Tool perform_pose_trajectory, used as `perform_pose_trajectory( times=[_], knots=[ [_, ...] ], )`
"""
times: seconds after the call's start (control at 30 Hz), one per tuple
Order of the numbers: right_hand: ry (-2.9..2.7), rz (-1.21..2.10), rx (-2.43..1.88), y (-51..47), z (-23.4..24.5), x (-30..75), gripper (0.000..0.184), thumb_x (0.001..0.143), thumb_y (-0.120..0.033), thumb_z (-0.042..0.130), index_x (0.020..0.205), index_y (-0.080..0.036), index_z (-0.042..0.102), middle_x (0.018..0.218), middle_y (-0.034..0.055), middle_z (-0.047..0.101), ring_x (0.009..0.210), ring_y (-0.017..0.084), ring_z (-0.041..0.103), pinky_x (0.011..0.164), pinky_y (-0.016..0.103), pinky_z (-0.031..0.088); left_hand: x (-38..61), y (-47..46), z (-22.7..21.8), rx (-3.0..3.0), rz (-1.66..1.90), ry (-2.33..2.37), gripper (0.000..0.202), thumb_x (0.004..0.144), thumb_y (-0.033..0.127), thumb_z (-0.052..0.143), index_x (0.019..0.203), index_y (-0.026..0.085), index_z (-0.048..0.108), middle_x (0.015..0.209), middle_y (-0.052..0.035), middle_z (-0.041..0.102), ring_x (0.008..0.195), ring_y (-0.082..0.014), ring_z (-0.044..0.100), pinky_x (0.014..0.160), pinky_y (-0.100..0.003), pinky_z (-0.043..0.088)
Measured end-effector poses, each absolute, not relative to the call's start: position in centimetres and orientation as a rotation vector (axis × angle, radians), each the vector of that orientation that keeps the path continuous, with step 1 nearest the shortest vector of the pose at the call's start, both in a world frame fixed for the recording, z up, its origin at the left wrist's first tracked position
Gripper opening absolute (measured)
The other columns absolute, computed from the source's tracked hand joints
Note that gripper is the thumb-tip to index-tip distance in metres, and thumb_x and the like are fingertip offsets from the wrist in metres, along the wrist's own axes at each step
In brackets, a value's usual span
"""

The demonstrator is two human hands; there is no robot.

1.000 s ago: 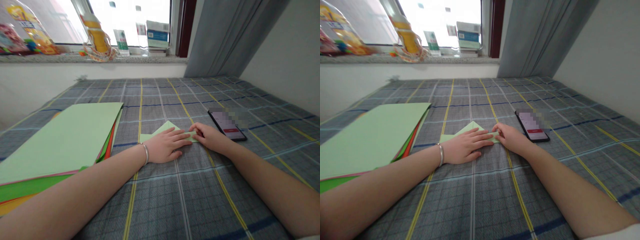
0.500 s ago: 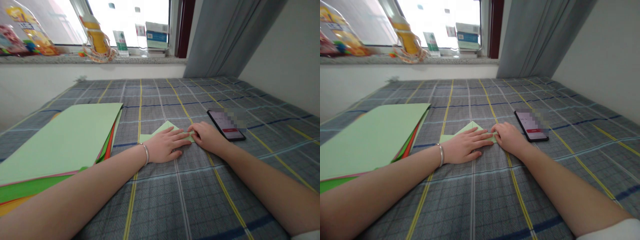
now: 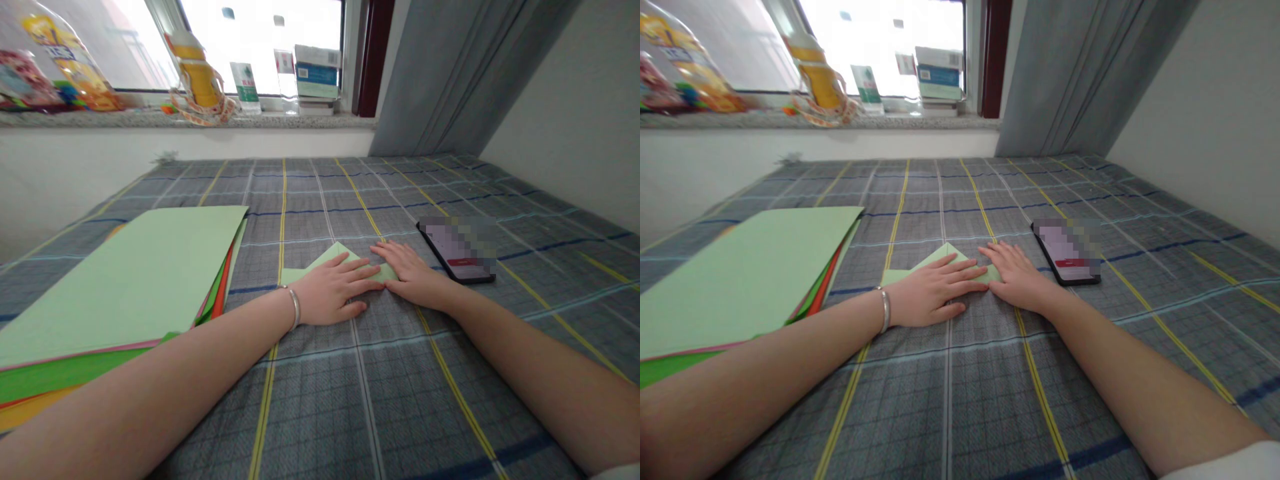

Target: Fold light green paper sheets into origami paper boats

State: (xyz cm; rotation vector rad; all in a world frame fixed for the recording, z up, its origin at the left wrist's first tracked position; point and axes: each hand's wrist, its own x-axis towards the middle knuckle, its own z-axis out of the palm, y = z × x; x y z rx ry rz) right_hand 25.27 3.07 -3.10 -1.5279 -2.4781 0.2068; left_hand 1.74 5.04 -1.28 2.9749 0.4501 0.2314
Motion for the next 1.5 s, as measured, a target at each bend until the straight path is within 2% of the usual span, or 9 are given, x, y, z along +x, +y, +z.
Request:
perform_pose_trajectory(
  times=[0.33,0.5,0.73,0.9,0.97,1.07,1.17,1.37,1.5],
  knots=[
    [-2.523,0.25,-1.64,3.2,-2.8,25.4,0.077,0.077,-0.023,0.042,0.149,-0.018,0.016,0.156,0.0118,0.02,0.143,0.029,0.01,0.114,0.054,0.011,1.7,5.1,-1.1,2.992,0.191,0.444,0.044,0.094,0.036,0.041,0.137,0.026,0.041,0.152,-0.0033,0.031,0.141,-0.0277,0.023,0.114,-0.05,0.017],
    [-2.555,0.278,-1.597,3.1,-2.8,26.3,0.076,0.078,-0.02,0.041,0.15,-0.016,0.015,0.156,0.012,0.018,0.143,0.027,0.011,0.115,0.053,0.013,1.6,5.2,-1.2,2.981,0.203,0.426,0.042,0.095,0.035,0.041,0.136,0.026,0.042,0.152,-0.0034,0.032,0.141,-0.0274,0.023,0.114,-0.05,0.017],
    [-2.615,0.255,-1.496,3.3,-2.8,27.5,0.071,0.078,-0.015,0.038,0.147,-0.014,0.024,0.154,0.0131,0.025,0.143,0.027,0.015,0.114,0.052,0.02,1.4,5.4,-1.2,2.962,0.227,0.398,0.04,0.094,0.034,0.043,0.132,0.023,0.045,0.148,-0.0049,0.037,0.141,-0.027,0.024,0.114,-0.05,0.017],
    [-2.541,0.186,-1.457,3.1,-2.4,27.0,0.065,0.079,-0.012,0.036,0.144,-0.015,0.034,0.151,0.0118,0.032,0.141,0.025,0.022,0.113,0.052,0.023,1.3,5.2,-0.9,2.954,0.181,0.453,0.035,0.094,0.034,0.044,0.124,0.018,0.05,0.151,-0.0073,0.033,0.142,-0.026,0.022,0.116,-0.047,0.015],
    [-2.501,0.125,-1.425,2.7,-2.0,26.3,0.059,0.082,-0.015,0.037,0.141,-0.017,0.039,0.15,0.0106,0.035,0.141,0.025,0.022,0.113,0.052,0.024,1.3,5.0,-0.8,2.953,0.175,0.479,0.034,0.093,0.035,0.045,0.121,0.016,0.051,0.151,-0.0094,0.032,0.142,-0.0254,0.022,0.116,-0.046,0.014],
    [-2.559,0.03,-1.343,1.9,-1.6,24.9,0.051,0.09,-0.028,0.04,0.139,-0.017,0.043,0.148,0.0096,0.038,0.141,0.026,0.022,0.114,0.049,0.023,1.1,4.7,-0.8,2.955,0.186,0.521,0.033,0.092,0.036,0.048,0.117,0.015,0.052,0.15,-0.0122,0.032,0.142,-0.0247,0.022,0.117,-0.045,0.013],
    [-2.641,0.044,-1.294,1.5,-1.8,24.1,0.055,0.092,-0.032,0.04,0.143,-0.013,0.037,0.148,0.0113,0.039,0.14,0.024,0.027,0.114,0.045,0.025,0.8,4.6,-0.7,2.954,0.179,0.556,0.032,0.091,0.036,0.049,0.115,0.015,0.053,0.15,-0.0125,0.032,0.142,-0.0248,0.022,0.116,-0.047,0.014],
    [-2.672,0.057,-1.276,1.8,-2.4,24.2,0.052,0.094,-0.025,0.034,0.143,-0.009,0.036,0.149,0.0138,0.036,0.139,0.023,0.029,0.114,0.045,0.026,-0.7,3.9,-0.6,2.939,0.096,0.671,0.037,0.092,0.038,0.047,0.123,0.017,0.05,0.152,-0.0092,0.029,0.142,-0.027,0.022,0.115,-0.051,0.015],
    [-2.677,0.029,-1.303,1.8,-1.9,24.0,0.052,0.092,-0.021,0.036,0.141,-0.008,0.039,0.148,0.0143,0.037,0.138,0.023,0.031,0.114,0.042,0.026,-1.5,3.1,-0.8,2.934,0.063,0.962,0.054,0.092,0.048,0.044,0.139,0.023,0.039,0.154,-0.013,0.022,0.142,-0.0328,0.02,0.111,-0.056,0.02]
  ],
)
